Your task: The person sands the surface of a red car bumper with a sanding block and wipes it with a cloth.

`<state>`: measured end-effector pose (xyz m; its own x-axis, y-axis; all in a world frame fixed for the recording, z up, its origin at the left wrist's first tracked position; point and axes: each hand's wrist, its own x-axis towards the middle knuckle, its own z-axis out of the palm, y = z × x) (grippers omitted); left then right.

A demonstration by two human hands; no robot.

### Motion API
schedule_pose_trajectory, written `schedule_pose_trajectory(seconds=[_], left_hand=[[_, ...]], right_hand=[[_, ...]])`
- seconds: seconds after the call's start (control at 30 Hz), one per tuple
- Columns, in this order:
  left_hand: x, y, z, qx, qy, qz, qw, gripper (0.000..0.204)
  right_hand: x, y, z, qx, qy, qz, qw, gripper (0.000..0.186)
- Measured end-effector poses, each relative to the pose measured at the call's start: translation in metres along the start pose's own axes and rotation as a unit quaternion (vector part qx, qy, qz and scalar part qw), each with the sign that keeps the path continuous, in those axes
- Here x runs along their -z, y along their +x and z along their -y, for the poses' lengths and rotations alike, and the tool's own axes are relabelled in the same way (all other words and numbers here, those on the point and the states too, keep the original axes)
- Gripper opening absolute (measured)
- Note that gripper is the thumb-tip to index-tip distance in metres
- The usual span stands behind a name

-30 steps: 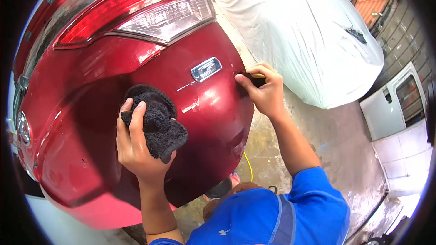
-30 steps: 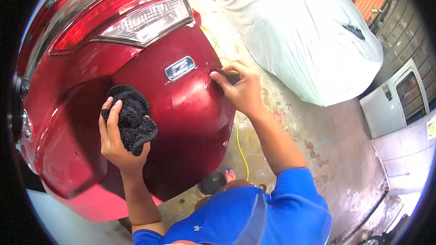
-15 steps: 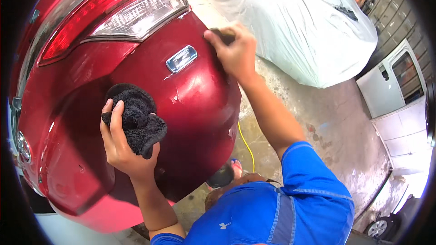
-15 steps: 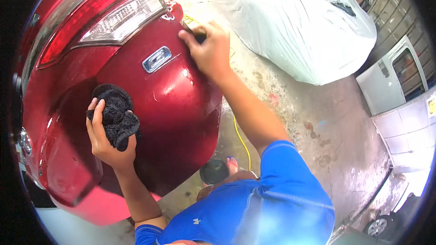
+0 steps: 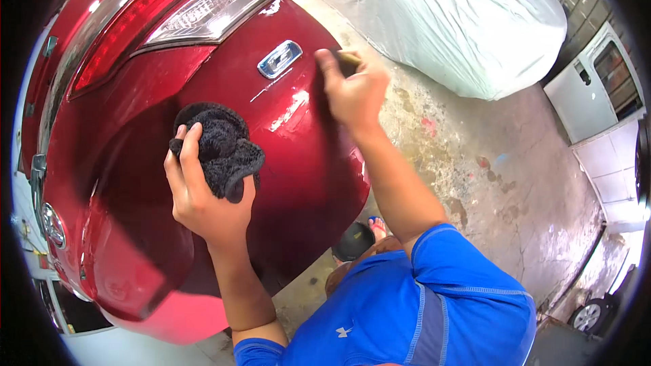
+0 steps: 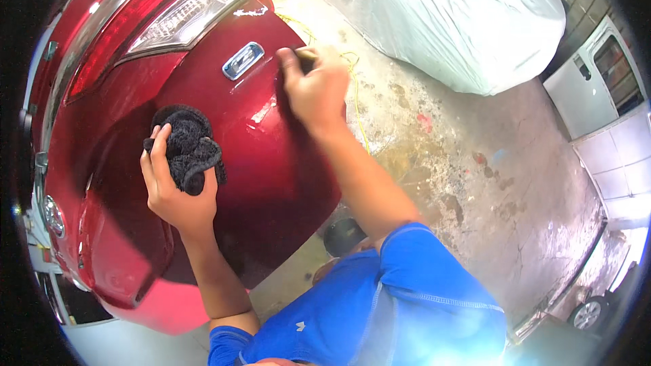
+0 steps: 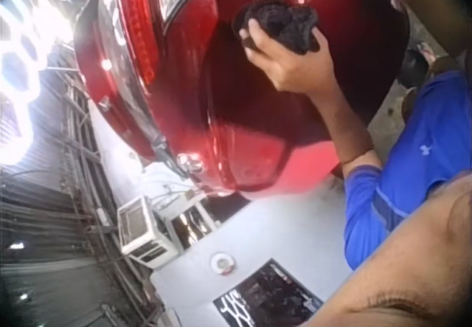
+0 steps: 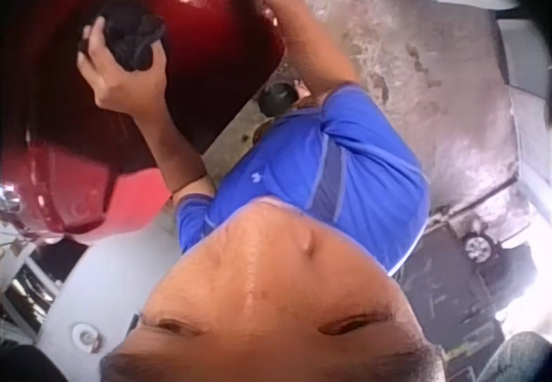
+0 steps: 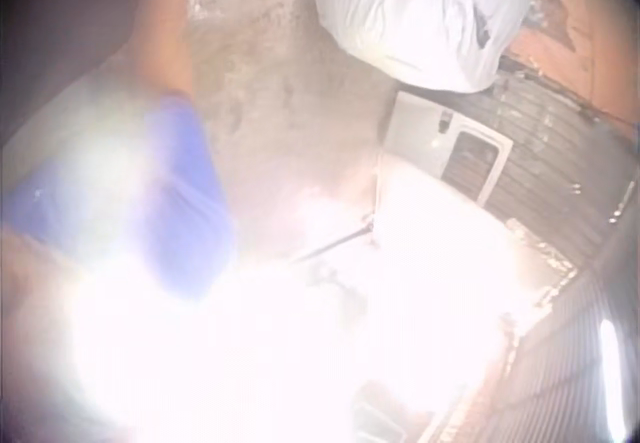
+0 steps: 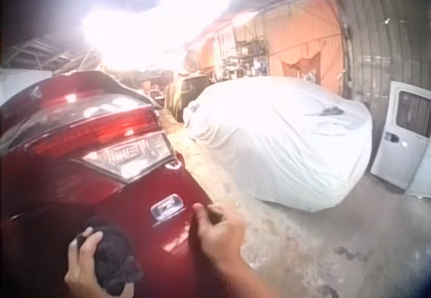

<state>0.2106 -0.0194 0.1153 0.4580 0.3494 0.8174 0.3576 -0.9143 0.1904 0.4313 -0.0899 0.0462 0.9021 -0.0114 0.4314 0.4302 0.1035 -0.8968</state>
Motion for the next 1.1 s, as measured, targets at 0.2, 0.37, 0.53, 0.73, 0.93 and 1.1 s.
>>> schedule_pose_trajectory(seconds=[0.2, 0.37, 0.53, 0.73, 0.93, 1.1], left_hand=[[0.019, 0.005, 0.020, -0.048, -0.020, 0.047, 0.998, 0.063], [0.018, 0.003, 0.020, -0.057, -0.005, 0.031, 0.998, 0.064], [0.017, 0.002, 0.025, -0.074, -0.016, 0.026, 0.997, 0.062], [0.014, 0.004, 0.021, -0.083, -0.016, 0.028, 0.996, 0.060], [0.016, 0.003, 0.023, -0.089, -0.013, 0.010, 0.996, 0.061], [0.012, 0.004, 0.019, -0.088, -0.020, 0.012, 0.996, 0.061]], right_hand=[[0.010, -0.003, 0.025, -0.053, -0.065, 0.037, 0.996, 0.026], [-0.004, -0.038, 0.011, 0.236, -0.097, 0.034, 0.966, 0.021], [0.009, -0.064, 0.011, 0.188, -0.088, 0.044, 0.977, 0.020], [0.024, -0.134, 0.004, 0.245, -0.034, 0.129, 0.960, 0.015], [0.036, -0.100, -0.024, 0.244, -0.162, 0.053, 0.955, 0.013], [0.083, 0.008, -0.050, -0.102, 0.220, -0.130, 0.961, 0.031]])
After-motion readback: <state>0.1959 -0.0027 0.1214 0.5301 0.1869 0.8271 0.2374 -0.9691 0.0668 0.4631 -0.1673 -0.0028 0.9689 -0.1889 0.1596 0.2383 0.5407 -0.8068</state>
